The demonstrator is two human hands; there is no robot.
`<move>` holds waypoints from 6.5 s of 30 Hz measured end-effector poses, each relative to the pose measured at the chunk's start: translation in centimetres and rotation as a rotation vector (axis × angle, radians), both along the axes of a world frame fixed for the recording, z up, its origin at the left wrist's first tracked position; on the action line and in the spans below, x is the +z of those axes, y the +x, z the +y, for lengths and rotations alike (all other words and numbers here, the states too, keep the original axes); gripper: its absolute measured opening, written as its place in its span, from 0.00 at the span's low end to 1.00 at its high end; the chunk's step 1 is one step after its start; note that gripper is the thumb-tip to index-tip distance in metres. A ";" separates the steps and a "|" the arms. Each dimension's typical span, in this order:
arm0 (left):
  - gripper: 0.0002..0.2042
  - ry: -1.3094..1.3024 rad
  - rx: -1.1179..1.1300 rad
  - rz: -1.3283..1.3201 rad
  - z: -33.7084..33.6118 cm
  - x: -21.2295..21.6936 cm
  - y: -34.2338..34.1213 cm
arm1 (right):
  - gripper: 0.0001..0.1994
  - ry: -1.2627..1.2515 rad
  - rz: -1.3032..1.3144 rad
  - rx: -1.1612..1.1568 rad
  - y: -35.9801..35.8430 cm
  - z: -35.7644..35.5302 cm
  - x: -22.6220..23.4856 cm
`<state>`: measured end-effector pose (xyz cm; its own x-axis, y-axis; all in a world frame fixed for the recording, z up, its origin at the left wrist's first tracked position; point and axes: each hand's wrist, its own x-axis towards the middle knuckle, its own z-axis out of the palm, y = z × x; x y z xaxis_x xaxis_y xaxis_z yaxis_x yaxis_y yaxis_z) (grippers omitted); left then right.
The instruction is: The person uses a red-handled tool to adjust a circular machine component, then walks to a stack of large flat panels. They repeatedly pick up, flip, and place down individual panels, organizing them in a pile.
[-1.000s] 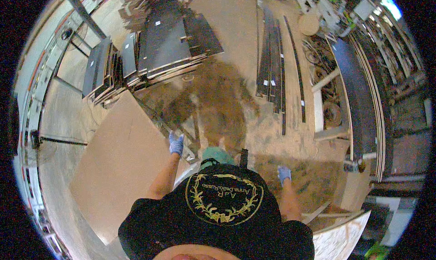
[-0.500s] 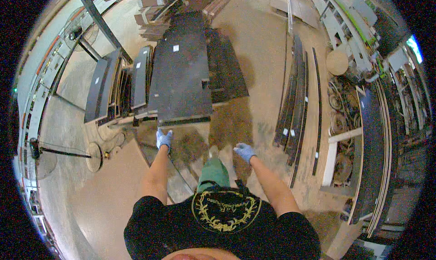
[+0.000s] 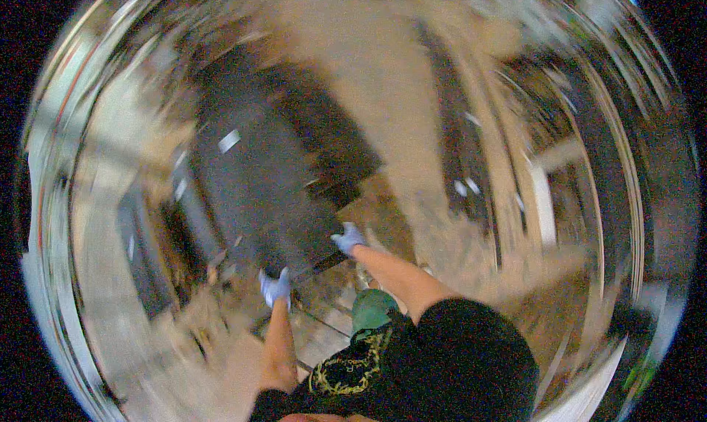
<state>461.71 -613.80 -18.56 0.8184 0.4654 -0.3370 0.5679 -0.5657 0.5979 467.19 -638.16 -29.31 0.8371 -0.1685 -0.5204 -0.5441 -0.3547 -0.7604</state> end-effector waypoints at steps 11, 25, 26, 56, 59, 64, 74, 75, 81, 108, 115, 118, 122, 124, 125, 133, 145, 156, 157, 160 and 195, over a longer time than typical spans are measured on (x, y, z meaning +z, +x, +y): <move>0.17 -1.287 0.178 0.763 -0.4 -5.3 -7.2 | 0.21 0.773 0.244 -0.557 -5.7 -13.6 7.9; 0.33 -1.274 -0.196 0.575 -24.3 3.2 -7.9 | 0.22 0.860 -0.090 -0.652 -15.6 -26.7 20.4; 0.32 -1.304 -0.046 0.503 -23.7 3.8 -5.9 | 0.22 0.785 -0.050 -0.684 -16.3 -27.6 23.0; 0.22 -1.735 -0.754 0.980 -68.2 6.4 0.1 | 0.23 0.496 -0.888 -1.630 -51.4 -43.5 33.4; 0.20 -1.467 -0.824 1.108 -77.4 9.0 -3.0 | 0.19 0.333 -0.888 -1.781 -52.7 -44.8 31.3; 0.18 -1.485 -0.866 1.100 -93.8 9.9 -10.0 | 0.18 0.156 -0.897 -1.937 -53.3 -54.8 29.5; 0.17 -1.557 -1.086 0.949 -108.0 0.4 -16.4 | 0.24 0.373 -0.735 -1.570 -58.7 -79.6 26.6; 0.20 -1.431 -1.145 1.077 -107.9 5.0 -18.5 | 0.24 0.266 -0.512 -1.790 -61.5 -81.8 28.1; 0.24 -0.889 -1.033 0.373 -93.1 0.2 -7.6 | 0.19 0.157 -0.322 -1.677 -58.9 -98.9 20.5; 0.19 -1.093 1.089 -0.100 -21.2 -7.9 -25.6 | 0.15 0.320 0.309 0.452 8.6 -17.4 9.9; 0.20 -1.092 1.080 -0.211 -17.0 -6.5 -14.7 | 0.06 0.365 0.467 0.430 22.7 -8.0 5.5; 0.20 -1.103 1.052 -0.208 -14.4 -6.6 -6.9 | 0.17 0.283 0.467 0.275 29.5 -4.2 3.4; 0.24 -1.187 1.118 -0.122 -11.5 -9.1 1.9 | 0.36 0.205 0.477 0.137 35.0 1.8 3.9; 0.32 -1.227 1.063 -0.066 -11.2 -13.0 5.1 | 0.37 0.170 0.444 0.084 37.8 3.0 2.9; 0.33 -1.172 1.072 0.000 -11.7 -12.4 8.8 | 0.38 0.131 0.404 0.049 39.8 1.8 1.2; 0.25 -1.143 1.388 -0.283 -11.2 -13.6 16.4 | 0.31 0.203 0.525 0.171 40.0 1.3 0.9; 0.17 -0.307 1.894 -0.584 -12.2 7.7 8.1 | 0.28 0.896 0.749 0.147 57.4 2.3 18.4; 0.23 -0.018 2.374 -0.795 -29.4 17.6 12.5 | 0.25 0.910 1.112 0.353 62.2 3.7 21.4; 0.23 -0.019 2.370 -0.854 -31.5 17.8 13.9 | 0.25 0.900 1.144 0.385 63.6 4.0 22.7; 0.23 0.000 2.442 -1.008 -37.0 17.6 19.6 | 0.25 0.822 1.188 0.495 67.6 4.8 26.1; 0.44 0.177 0.049 0.154 -21.4 6.7 138.8 | 0.52 0.257 0.393 -0.132 142.0 -32.1 10.8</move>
<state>600.46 -635.25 -11.89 0.7387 0.5662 -0.3656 0.6740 -0.6236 0.3960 609.21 -670.21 -18.55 0.5491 -0.0844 -0.8315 -0.8352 -0.0909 -0.5424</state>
